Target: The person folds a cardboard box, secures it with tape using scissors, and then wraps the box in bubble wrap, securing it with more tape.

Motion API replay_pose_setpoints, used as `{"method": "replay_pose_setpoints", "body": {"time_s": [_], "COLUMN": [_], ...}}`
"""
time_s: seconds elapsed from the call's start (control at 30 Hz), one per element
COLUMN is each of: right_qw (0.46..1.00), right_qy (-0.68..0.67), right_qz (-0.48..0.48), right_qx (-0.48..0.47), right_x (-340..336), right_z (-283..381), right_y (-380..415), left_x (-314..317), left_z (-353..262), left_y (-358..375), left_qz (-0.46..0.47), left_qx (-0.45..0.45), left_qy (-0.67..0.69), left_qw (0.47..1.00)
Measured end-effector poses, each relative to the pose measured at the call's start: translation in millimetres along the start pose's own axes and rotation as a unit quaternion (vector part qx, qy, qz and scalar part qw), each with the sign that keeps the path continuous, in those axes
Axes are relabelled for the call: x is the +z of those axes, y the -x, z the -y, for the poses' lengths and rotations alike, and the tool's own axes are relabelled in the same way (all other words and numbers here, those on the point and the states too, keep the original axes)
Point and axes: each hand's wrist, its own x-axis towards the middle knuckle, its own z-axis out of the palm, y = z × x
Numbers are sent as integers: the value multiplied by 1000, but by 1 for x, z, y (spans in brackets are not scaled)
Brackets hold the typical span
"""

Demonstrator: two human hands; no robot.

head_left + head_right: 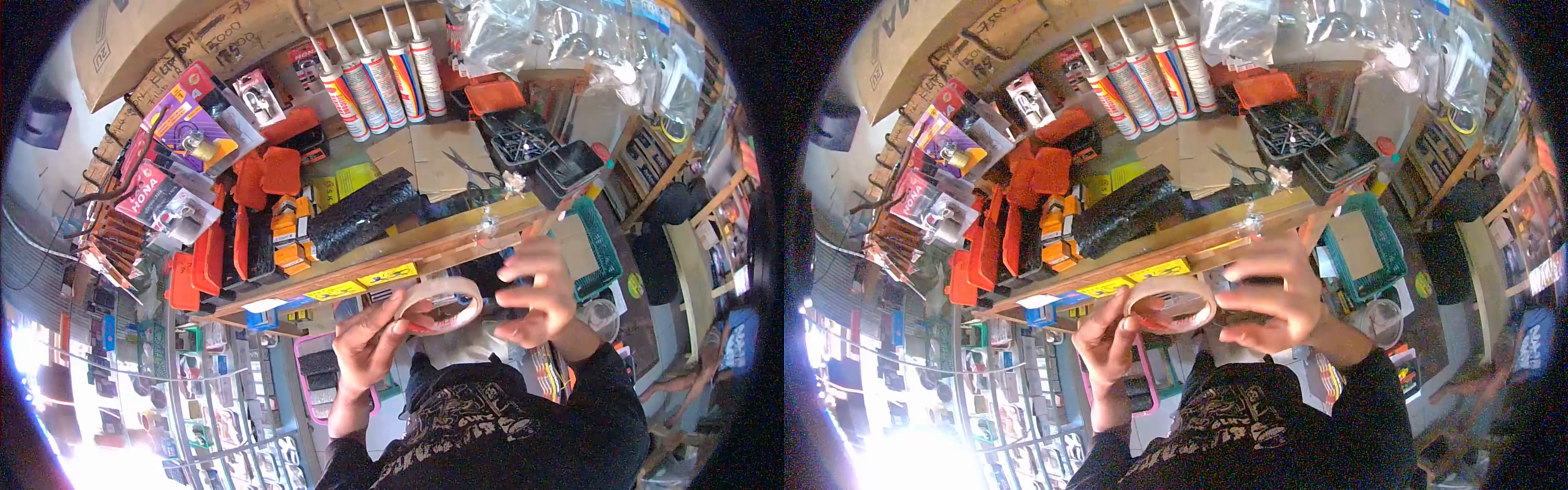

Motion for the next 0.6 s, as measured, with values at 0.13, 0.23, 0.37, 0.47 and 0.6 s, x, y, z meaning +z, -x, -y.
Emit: {"method": "replay_pose_setpoints", "body": {"time_s": [0.13,0.23,0.37,0.47,0.6], "right_qw": [898,878,866,824,768], "right_qy": [-313,-339,-362,-411,-473], "right_qz": [127,237,281,279,273], "right_qx": [283,240,202,273,334], "right_x": [-14,-16,-23,-28,-38], "right_z": [10,13,13,10,11], "right_y": [-27,-33,-16,8,20], "left_x": [14,28,39,48,59], "left_z": [-9,-16,-23,-20,-24], "left_y": [16,25,43,56,65], "left_qz": [46,62,71,87,108], "left_qx": [-88,-85,-94,-107,-129], "left_qy": [226,230,173,221,218], "left_qw": [969,968,978,965,961]}}
